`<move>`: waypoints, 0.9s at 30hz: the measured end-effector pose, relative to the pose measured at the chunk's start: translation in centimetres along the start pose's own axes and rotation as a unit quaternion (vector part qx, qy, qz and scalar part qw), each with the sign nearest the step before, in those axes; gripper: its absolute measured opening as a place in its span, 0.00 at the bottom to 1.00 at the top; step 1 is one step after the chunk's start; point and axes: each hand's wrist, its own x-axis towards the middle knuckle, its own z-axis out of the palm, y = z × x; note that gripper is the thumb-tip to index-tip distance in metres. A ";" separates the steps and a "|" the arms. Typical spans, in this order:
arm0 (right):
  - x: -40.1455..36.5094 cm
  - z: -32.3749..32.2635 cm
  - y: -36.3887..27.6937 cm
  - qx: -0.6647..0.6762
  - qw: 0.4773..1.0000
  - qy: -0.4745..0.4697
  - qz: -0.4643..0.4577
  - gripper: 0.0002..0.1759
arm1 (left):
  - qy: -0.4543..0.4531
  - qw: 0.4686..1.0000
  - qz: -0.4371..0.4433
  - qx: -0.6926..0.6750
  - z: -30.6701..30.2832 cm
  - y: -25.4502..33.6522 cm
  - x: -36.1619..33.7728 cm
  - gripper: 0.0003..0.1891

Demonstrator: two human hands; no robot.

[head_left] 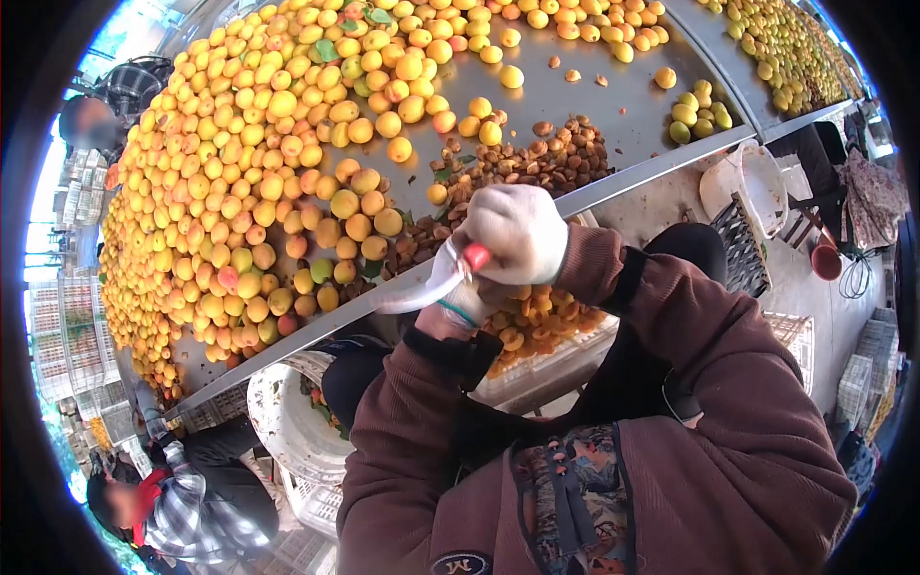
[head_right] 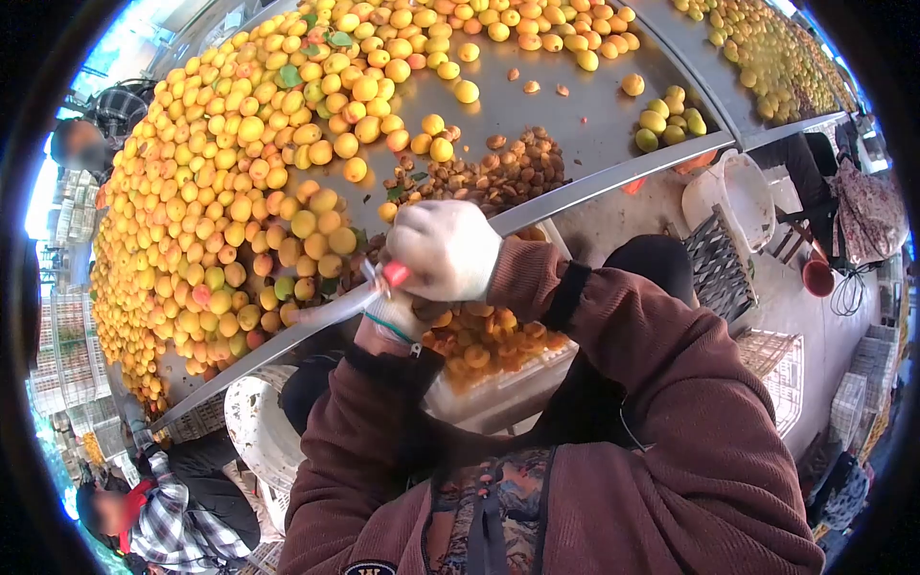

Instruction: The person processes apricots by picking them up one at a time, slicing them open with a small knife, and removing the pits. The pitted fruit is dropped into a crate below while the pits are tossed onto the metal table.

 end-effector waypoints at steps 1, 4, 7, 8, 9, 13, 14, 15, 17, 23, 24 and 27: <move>0.3 -0.1 -0.2 0.007 0.998 -0.012 -0.069 0.13 | 0.006 0.970 0.121 0.211 -0.9 -0.8 0.3 0.17; 0.7 -0.2 -0.9 -0.018 0.987 -0.032 -0.159 0.12 | -0.027 0.945 0.199 0.260 -1.1 -0.7 0.7 0.15; 0.7 -0.2 -0.8 0.063 0.996 0.047 -0.045 0.10 | -0.065 0.985 0.149 0.061 -0.5 0.3 1.7 0.16; 0.7 -0.1 -0.9 0.109 0.991 0.075 0.018 0.10 | -0.028 0.968 0.182 0.173 -0.5 0.4 2.1 0.19; 0.9 -0.1 -1.3 0.094 0.991 0.064 0.066 0.10 | 0.002 0.900 0.188 0.394 2.1 2.3 0.9 0.21; 1.6 -0.2 -2.4 0.255 0.929 0.129 0.234 0.08 | 0.071 0.957 0.152 0.236 4.9 3.3 0.1 0.14; 2.1 -0.5 -2.8 0.333 0.871 0.178 0.313 0.05 | 0.072 0.957 0.155 0.233 4.6 3.7 0.0 0.14; 3.0 -1.0 -3.0 0.345 0.849 0.221 0.332 0.05 | 0.008 0.998 0.051 0.039 4.5 4.5 -0.3 0.12; 3.2 -1.7 -2.2 0.369 0.821 0.225 0.373 0.09 | 0.043 0.989 -0.068 -0.122 5.4 5.0 -0.4 0.22; 3.7 -1.7 -1.7 0.421 0.770 0.259 0.403 0.14 | 0.093 0.995 -0.012 0.039 6.6 4.9 -0.6 0.23; 3.8 -1.6 -1.7 0.432 0.771 0.267 0.384 0.15 | 0.092 0.995 -0.013 0.039 6.6 4.6 -0.4 0.23; 3.9 -1.8 -1.5 0.445 0.753 0.280 0.395 0.17 | 0.096 0.991 0.017 0.087 6.7 3.6 -0.2 0.22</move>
